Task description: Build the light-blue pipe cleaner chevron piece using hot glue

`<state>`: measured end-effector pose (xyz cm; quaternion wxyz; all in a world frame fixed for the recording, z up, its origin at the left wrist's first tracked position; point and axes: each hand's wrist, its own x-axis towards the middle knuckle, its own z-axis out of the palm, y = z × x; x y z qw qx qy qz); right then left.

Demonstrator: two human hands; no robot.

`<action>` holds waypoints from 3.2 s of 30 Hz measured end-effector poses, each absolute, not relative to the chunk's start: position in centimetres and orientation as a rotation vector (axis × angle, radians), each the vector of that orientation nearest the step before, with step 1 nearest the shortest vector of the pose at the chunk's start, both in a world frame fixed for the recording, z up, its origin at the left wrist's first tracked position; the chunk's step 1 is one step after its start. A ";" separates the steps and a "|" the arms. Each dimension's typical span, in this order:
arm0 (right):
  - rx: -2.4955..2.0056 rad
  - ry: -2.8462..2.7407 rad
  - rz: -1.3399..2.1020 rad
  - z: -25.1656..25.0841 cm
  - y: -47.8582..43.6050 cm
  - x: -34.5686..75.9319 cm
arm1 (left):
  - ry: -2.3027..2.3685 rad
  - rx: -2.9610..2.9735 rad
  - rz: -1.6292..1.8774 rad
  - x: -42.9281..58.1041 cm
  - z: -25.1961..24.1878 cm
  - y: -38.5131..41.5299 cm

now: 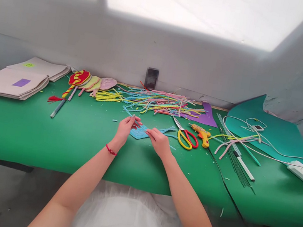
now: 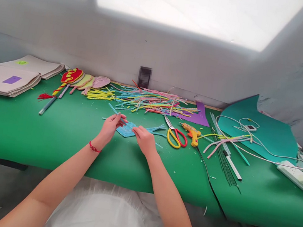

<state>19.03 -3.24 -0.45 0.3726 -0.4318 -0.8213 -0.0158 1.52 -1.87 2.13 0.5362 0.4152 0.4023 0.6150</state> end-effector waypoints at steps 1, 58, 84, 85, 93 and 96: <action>-1.118 -2.099 -0.040 -0.4 -3.2 19.2 | 0.962 0.939 1.527 1.1 2.1 -1.6; -1.211 -2.449 0.182 0.5 -4.4 20.2 | 1.777 2.494 0.320 0.1 -2.1 -7.2; -1.474 -2.679 0.257 -0.8 -5.0 18.6 | 1.928 2.430 0.368 -0.1 -2.6 -6.8; -1.440 -2.711 0.280 -0.9 -5.1 18.6 | 1.927 2.429 0.375 -0.1 -2.6 -6.8; -1.448 -2.749 0.304 -0.8 -5.3 18.8 | 1.907 2.388 0.453 -0.2 -2.3 -6.8; -1.459 -2.755 0.292 -0.7 -5.3 18.7 | 1.913 2.381 0.435 -0.1 -2.3 -6.8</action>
